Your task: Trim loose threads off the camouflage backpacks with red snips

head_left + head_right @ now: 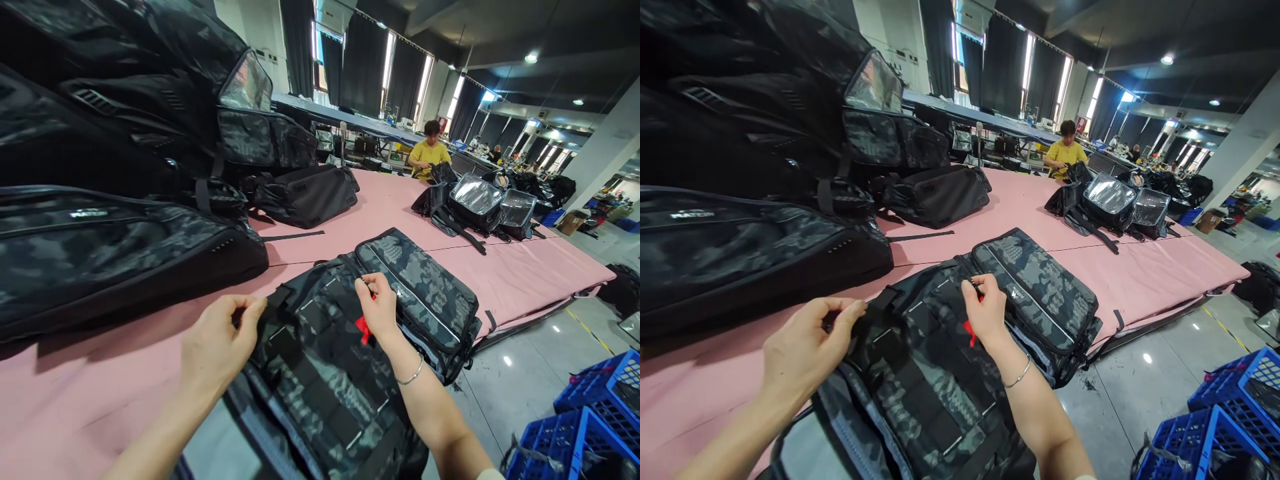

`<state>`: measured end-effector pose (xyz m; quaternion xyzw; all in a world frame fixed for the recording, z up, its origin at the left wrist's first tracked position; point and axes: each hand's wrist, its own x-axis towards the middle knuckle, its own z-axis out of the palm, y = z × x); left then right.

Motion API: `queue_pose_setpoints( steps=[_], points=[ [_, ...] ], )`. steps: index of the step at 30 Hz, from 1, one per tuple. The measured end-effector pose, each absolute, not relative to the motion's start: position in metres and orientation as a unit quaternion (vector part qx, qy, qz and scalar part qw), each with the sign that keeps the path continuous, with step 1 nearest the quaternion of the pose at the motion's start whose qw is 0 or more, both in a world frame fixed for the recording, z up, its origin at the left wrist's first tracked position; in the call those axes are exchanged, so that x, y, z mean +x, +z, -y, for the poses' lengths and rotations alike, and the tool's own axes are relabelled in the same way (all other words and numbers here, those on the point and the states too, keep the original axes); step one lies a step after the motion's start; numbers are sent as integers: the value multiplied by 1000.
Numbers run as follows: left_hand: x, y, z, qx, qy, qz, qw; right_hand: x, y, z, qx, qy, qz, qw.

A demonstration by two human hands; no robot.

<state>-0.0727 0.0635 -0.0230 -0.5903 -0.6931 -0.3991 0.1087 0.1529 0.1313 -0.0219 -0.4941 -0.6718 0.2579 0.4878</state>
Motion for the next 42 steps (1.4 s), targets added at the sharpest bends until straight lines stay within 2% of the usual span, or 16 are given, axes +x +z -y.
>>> queue_pose_setpoints(
  steps=[7, 12, 24, 34, 42],
  points=[
    [-52, -7, -124, -682, -310, 654, 107, 146, -9, -156, -541, 212, 690, 432],
    [-29, -18, -178, -730, -228, 639, 87, 140, -3, -180, -576, 176, 713, 359],
    [-47, -59, -178, -734, -206, 631, 146, 93, -10, -235, -562, 115, 787, 227],
    [-48, -66, -174, -738, -193, 628, 157, 88, -27, -250, -547, 121, 794, 236],
    [-39, -53, -167, -769, -156, 612, 103, 93, -33, -248, -534, 137, 793, 259]
  ],
)
